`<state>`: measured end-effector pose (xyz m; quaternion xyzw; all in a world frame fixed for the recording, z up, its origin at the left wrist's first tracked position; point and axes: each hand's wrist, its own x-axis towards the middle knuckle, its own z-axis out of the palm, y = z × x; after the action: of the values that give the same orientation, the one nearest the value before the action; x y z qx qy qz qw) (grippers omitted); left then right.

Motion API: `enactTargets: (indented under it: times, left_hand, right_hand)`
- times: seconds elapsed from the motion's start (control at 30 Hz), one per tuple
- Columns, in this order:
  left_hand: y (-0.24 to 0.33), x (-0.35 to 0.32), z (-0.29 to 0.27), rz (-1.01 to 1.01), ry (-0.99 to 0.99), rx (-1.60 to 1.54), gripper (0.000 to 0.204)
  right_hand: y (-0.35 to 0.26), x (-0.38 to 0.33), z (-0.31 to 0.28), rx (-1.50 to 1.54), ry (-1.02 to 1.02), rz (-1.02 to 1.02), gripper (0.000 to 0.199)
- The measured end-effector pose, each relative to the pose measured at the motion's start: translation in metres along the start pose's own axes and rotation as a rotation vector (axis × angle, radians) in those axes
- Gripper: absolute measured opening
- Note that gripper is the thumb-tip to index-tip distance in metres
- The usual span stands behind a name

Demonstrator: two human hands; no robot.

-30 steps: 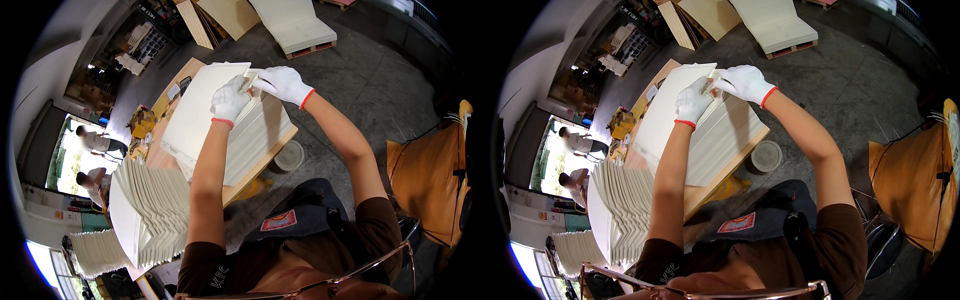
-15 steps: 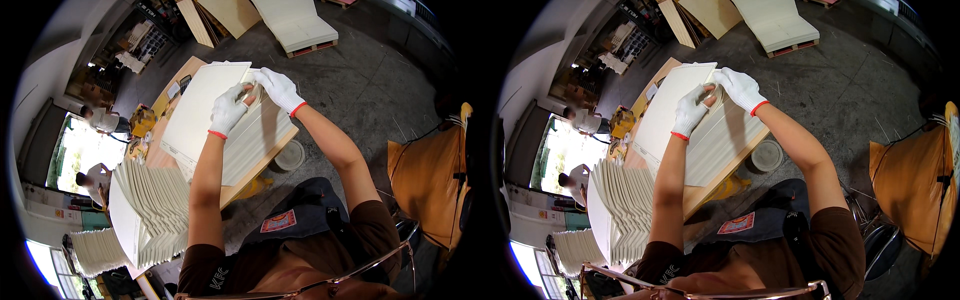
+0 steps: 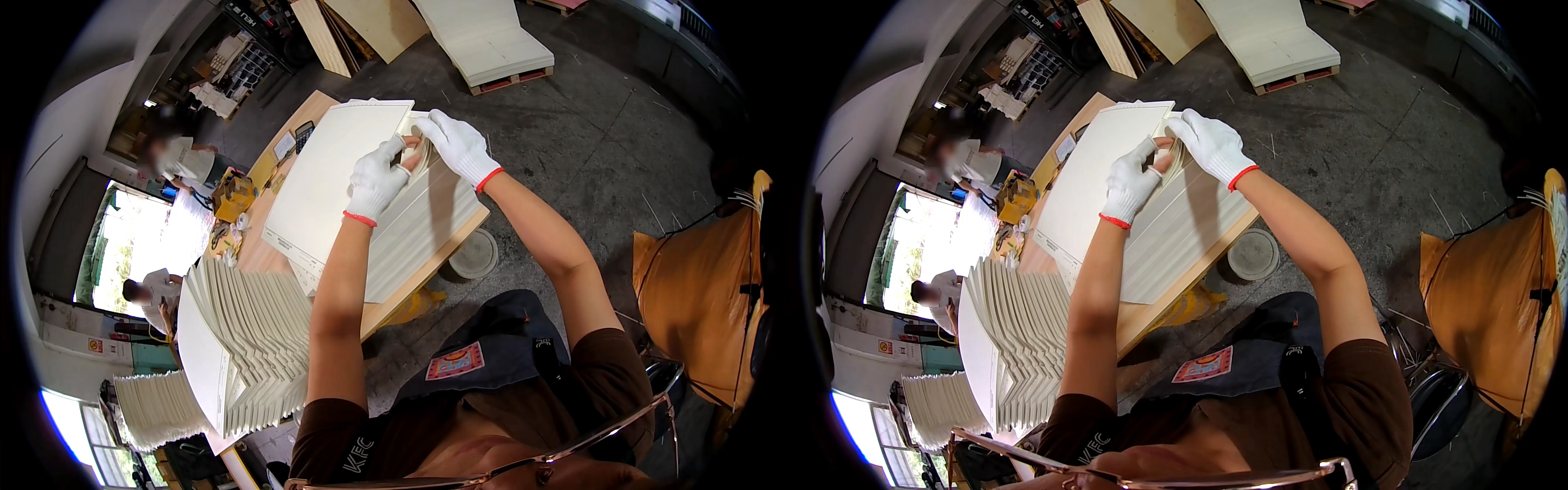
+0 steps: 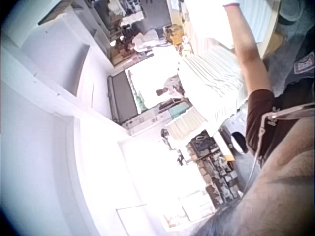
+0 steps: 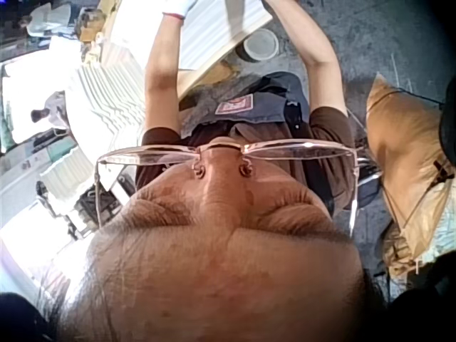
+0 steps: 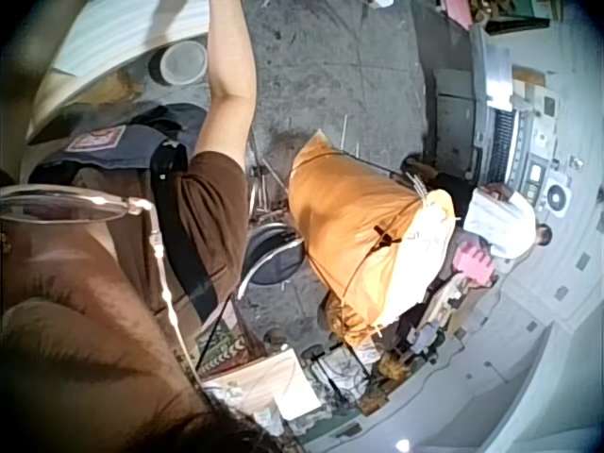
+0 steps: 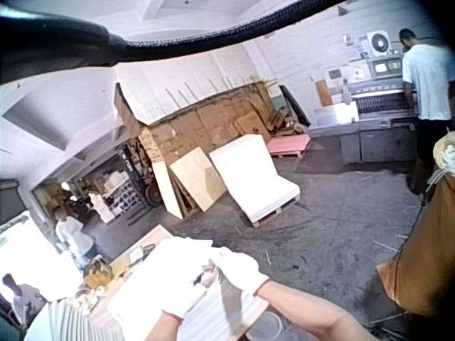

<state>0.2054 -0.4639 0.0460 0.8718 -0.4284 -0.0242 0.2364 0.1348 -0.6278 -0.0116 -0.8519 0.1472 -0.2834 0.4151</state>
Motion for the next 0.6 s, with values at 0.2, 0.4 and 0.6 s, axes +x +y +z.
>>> enactTargets:
  times: [0.2,0.4,0.6]
  left_hand:
    - [-0.002,-0.003,0.0,0.029,0.031,-0.026,0.036]
    - [-0.01,-0.001,0.006,0.038,0.103,-0.066,0.03]
    - [-0.001,-0.001,0.003,0.045,0.018,0.026,0.032]
  right_hand:
    - [-0.002,-0.001,0.002,-0.004,0.003,0.022,0.049]
    - [-0.005,-0.002,-0.001,-0.008,-0.027,0.064,0.05]
    - [0.005,-0.001,0.003,0.049,0.027,0.009,0.05]
